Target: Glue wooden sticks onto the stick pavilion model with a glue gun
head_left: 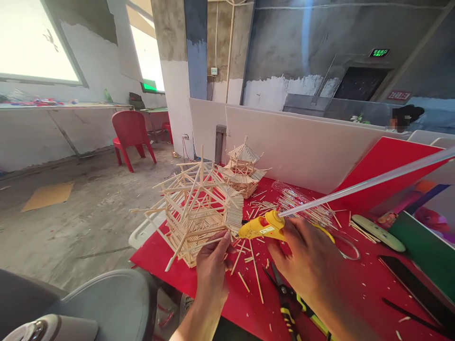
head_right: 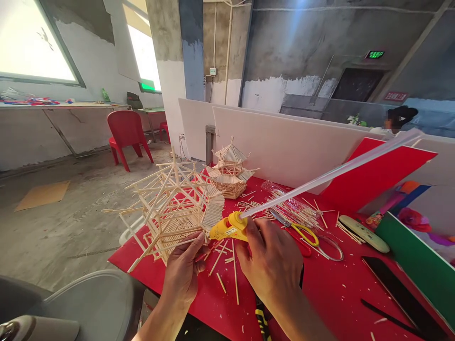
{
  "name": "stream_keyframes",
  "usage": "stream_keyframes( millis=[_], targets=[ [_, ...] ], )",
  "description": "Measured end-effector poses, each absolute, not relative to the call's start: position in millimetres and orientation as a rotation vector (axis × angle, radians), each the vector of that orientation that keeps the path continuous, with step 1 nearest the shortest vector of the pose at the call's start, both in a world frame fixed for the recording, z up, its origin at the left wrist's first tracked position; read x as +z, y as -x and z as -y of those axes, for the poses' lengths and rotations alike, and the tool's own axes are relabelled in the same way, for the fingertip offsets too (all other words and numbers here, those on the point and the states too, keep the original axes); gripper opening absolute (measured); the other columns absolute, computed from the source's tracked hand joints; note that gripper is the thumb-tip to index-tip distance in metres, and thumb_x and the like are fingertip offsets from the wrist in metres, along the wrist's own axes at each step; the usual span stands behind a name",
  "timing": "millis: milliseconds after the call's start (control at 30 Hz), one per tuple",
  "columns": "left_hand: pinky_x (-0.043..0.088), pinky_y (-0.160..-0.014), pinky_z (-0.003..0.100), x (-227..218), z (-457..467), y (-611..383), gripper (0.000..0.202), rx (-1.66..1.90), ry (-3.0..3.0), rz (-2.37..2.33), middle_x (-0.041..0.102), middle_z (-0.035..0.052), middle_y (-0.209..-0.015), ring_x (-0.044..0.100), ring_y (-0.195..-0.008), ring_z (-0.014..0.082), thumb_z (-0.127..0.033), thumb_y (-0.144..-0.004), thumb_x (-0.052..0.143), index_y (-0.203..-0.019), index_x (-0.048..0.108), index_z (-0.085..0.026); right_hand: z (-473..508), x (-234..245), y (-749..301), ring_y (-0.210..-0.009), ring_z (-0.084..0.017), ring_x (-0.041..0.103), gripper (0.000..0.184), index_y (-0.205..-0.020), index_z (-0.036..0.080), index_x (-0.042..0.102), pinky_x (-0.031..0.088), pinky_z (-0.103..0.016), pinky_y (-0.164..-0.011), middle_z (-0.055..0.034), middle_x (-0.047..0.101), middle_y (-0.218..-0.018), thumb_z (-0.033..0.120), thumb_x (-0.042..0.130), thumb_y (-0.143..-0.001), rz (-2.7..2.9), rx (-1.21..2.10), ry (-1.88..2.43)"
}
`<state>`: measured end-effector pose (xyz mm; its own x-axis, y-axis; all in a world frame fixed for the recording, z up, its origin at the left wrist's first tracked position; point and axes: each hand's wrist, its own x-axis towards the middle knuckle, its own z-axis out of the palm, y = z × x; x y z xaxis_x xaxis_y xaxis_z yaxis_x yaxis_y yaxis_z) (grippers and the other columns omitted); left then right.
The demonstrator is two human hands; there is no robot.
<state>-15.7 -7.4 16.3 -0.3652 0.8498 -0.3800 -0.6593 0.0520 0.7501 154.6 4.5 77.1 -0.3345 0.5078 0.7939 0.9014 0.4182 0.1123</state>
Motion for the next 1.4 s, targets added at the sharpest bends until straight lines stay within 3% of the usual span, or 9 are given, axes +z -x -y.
stream_keyframes(
  millis=[500,800,1400],
  targets=[
    [0.04,-0.036,0.019,22.8,13.4,21.0,0.033,1.558,-0.268,-1.093,0.066,0.0001,-0.072,0.063,-0.056,0.0135,-0.031,-0.061,0.084,-0.087,0.068,-0.017,-4.0,75.3,-158.3,-0.072,-0.018,0.058,0.025,-0.106,0.021,0.062,0.043,-0.032,-0.066,-0.0021,0.065,-0.089,0.023,0.063,-0.082,1.966,-0.747,1.194],
    [0.042,-0.036,0.018,17.5,13.2,21.7,0.043,1.564,-0.317,-1.034,0.069,0.0026,-0.068,0.062,-0.055,0.0133,-0.024,-0.05,0.092,-0.088,0.074,-0.013,-3.5,73.8,-160.4,-0.072,-0.018,0.058,0.026,-0.106,0.021,0.063,0.044,-0.032,-0.066,-0.0021,0.065,-0.09,0.021,0.063,-0.081,1.966,-0.724,1.201],
    [0.036,-0.032,0.015,22.1,8.9,30.0,0.036,1.508,-0.318,-0.985,0.067,0.0031,-0.063,0.056,-0.049,0.0101,-0.021,-0.052,0.091,-0.082,0.074,-0.012,-7.7,74.0,-158.8,-0.073,-0.019,0.059,0.026,-0.107,0.02,0.062,0.043,-0.032,-0.066,-0.0019,0.065,-0.089,0.023,0.064,-0.081,1.963,-0.733,1.191]
  ],
)
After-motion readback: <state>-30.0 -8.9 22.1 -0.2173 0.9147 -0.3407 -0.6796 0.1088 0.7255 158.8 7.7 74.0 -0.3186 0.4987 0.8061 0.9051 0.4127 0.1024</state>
